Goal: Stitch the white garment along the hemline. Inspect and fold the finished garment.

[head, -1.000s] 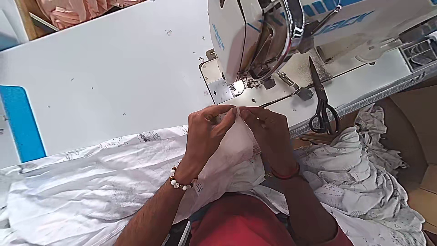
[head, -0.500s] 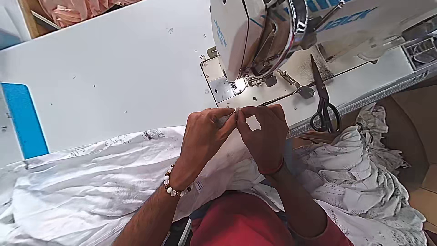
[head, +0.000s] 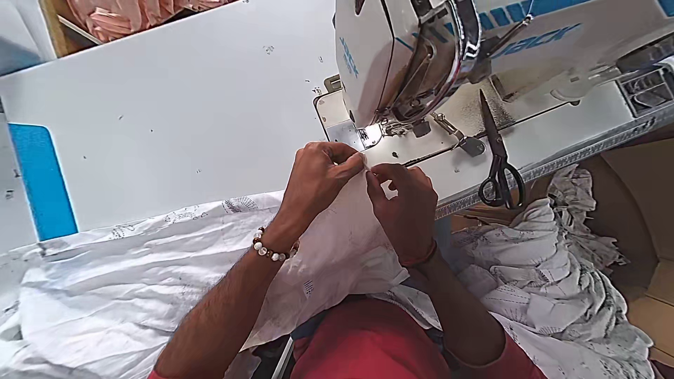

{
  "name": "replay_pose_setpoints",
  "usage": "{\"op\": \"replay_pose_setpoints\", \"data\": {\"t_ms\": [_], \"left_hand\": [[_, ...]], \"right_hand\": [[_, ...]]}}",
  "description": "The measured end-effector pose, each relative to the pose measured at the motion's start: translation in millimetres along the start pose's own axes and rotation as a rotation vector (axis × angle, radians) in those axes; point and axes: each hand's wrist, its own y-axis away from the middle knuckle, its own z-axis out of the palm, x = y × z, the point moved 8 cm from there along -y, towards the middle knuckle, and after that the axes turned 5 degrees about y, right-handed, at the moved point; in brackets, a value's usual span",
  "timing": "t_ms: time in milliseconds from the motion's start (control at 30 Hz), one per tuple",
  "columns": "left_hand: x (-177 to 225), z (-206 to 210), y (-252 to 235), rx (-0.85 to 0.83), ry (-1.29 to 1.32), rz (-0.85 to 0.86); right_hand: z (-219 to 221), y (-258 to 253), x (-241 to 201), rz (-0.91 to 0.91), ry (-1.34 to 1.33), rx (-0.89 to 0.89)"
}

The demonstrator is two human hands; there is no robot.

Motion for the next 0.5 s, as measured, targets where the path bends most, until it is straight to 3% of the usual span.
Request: {"op": "replay_pose_setpoints", "data": {"t_ms": [167,367,500], "left_hand": [[-5.1,1.6,-25.0,0.079,-0.24,0.081],[15.6,15.0,-7.8,0.186,-0.462,0.581],[5.7,18.6,7.4,0.172,-0.599,0.658]], "right_hand": [[17.8,-4.1,-7.3,-0.081,0.162,0.037],[22.6,4.8,-16.5,-0.163,0.308,-0.015],[22.0,7.4,-18.4,-0.171,0.332,-0.07]]}}
